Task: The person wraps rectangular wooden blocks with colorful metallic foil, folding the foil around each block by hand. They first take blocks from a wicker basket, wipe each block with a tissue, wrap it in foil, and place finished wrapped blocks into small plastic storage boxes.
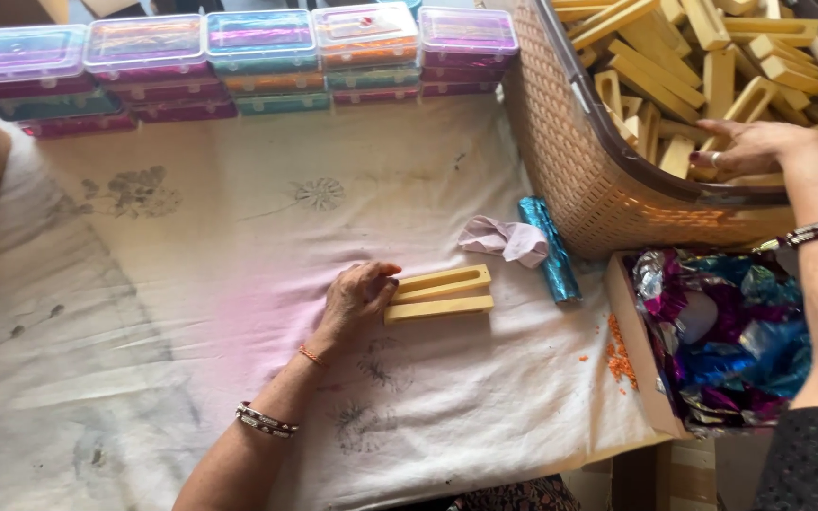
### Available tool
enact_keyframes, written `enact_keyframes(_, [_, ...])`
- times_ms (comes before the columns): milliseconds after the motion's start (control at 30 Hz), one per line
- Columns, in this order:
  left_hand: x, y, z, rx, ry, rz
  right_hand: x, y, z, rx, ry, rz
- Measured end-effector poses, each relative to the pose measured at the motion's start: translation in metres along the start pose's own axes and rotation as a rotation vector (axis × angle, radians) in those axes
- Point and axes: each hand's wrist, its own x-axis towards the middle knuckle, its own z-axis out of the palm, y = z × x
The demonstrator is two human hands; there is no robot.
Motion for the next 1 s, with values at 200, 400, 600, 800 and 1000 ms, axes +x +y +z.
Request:
enact_keyframes(200, [0.001, -0.011, 0.007, -0.028, 0.01, 0.063, -0.001, -0.011, -0.006, 0.028, 0.015, 0.067])
enact_keyframes(400, [0.0, 0.001, -0.001, -0.028, 0.005, 0.054, -0.032, -0.033, -0.016, 0.039, 0.047, 0.131])
enact_keyframes(600, [-0.002, 0.004, -0.003, -0.018, 0.01, 0.069, 0.051, 0.023, 0.018, -0.132, 0.121, -0.02])
enact_keyframes(800, [0.0, -0.006, 0.004, -0.021, 0.001, 0.046, -0.02, -0.016, -0.011, 0.059, 0.237, 0.118])
enact_keyframes(1000, [0.001, -0.005, 0.004, -0.012, -0.022, 0.008, -0.053, -0.03, -0.027, 0.155, 0.735, 0.074])
